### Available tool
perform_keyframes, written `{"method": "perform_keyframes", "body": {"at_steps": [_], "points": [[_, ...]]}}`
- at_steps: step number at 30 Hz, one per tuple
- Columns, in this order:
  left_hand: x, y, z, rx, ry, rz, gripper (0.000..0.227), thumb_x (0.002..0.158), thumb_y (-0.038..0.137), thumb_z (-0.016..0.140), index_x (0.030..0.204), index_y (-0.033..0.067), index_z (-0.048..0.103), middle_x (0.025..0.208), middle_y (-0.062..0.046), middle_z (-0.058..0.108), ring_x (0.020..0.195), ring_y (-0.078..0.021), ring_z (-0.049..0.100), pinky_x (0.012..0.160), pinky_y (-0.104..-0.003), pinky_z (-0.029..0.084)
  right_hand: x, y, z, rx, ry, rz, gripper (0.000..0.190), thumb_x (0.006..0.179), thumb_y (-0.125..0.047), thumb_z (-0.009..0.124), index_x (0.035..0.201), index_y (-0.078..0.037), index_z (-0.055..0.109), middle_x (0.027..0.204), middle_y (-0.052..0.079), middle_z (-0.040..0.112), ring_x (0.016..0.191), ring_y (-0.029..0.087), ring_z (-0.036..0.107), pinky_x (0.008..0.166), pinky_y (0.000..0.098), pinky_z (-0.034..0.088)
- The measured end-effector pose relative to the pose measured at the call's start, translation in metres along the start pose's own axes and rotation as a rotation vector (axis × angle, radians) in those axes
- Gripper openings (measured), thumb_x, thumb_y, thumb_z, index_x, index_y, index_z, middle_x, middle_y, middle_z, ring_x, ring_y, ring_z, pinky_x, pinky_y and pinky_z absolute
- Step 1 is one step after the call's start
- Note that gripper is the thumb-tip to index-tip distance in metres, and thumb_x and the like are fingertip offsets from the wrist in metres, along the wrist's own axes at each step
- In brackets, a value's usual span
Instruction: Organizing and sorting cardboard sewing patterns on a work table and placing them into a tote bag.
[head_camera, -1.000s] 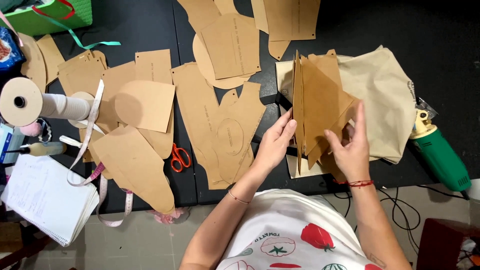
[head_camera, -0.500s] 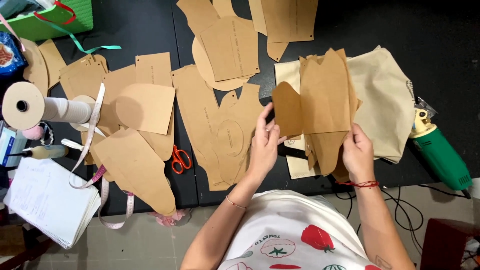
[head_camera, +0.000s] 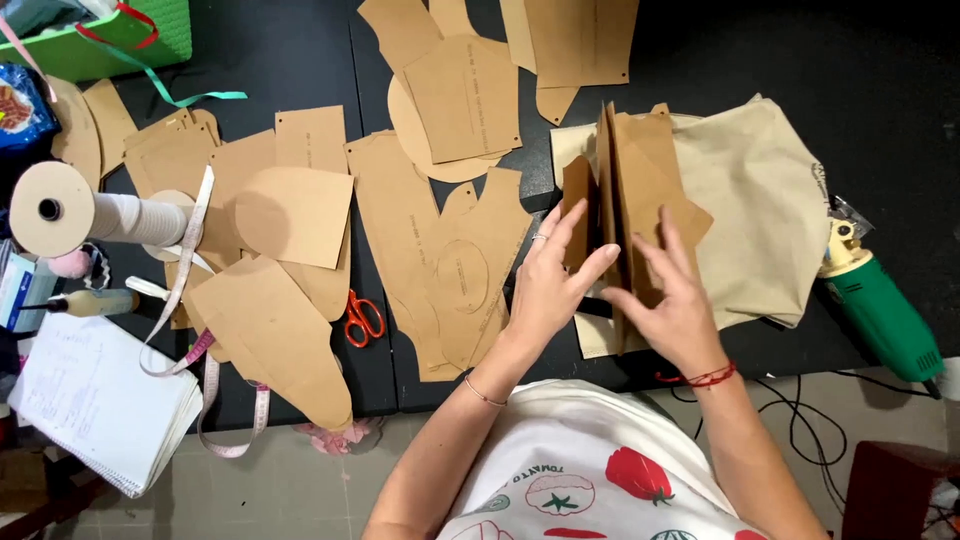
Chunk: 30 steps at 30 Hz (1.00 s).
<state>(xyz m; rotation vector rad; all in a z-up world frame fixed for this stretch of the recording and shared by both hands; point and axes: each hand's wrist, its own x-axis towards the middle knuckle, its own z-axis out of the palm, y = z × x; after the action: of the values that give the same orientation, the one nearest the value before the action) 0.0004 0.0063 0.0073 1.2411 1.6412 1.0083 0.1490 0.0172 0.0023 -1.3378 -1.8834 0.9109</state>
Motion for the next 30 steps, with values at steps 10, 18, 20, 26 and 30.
{"method": "perform_keyframes", "body": {"at_steps": [10,18,20,26,30], "points": [[0.004,-0.01,-0.006,-0.023,0.059,0.003,0.044,0.084,0.017,0.048,0.128,0.0181,0.04,0.127,-0.019,0.041,0.116,-0.0368,0.041,0.095,-0.047,0.035,-0.005,0.044,-0.008,0.275,0.002,0.323,0.067,0.067,-0.008,0.07,0.124,0.001,0.037,0.137,0.019,0.019,0.123,0.036,0.027,0.087,0.0429,0.038],[-0.002,0.009,-0.014,-0.162,0.051,-0.066,0.058,0.079,0.001,0.032,0.135,0.0152,0.022,0.134,-0.026,0.028,0.117,-0.0406,0.026,0.095,-0.05,0.025,-0.011,0.068,0.011,0.542,0.069,0.485,0.019,0.085,-0.01,0.057,0.101,-0.005,0.049,0.077,0.002,0.047,0.064,0.009,0.049,0.055,0.0239,0.051],[-0.002,0.012,-0.016,-0.148,0.048,-0.083,0.059,0.079,0.001,0.033,0.134,0.016,0.022,0.135,-0.024,0.028,0.111,-0.0385,0.027,0.091,-0.048,0.026,-0.013,0.082,0.014,0.539,0.083,0.496,0.01,0.087,-0.012,0.057,0.091,-0.005,0.05,0.068,0.002,0.045,0.058,0.009,0.047,0.051,0.0234,0.051],[0.0,0.015,-0.018,-0.086,0.018,-0.178,0.061,0.075,0.003,0.038,0.132,0.0208,0.024,0.135,-0.012,0.032,0.075,-0.0259,0.03,0.066,-0.038,0.03,-0.009,0.044,-0.011,-0.061,0.278,0.355,0.034,0.089,-0.01,0.057,0.118,0.001,0.045,0.093,0.026,0.054,0.081,0.032,0.054,0.064,0.0431,0.045],[0.002,0.016,-0.017,-0.041,-0.009,-0.247,0.064,0.072,0.004,0.043,0.129,0.0244,0.025,0.136,-0.004,0.035,0.048,-0.0163,0.032,0.048,-0.03,0.033,-0.006,0.027,-0.015,-0.267,0.334,0.099,0.063,0.077,0.002,0.058,0.133,0.0,0.028,0.133,0.027,0.022,0.124,0.041,0.024,0.101,0.0487,0.026]]}}
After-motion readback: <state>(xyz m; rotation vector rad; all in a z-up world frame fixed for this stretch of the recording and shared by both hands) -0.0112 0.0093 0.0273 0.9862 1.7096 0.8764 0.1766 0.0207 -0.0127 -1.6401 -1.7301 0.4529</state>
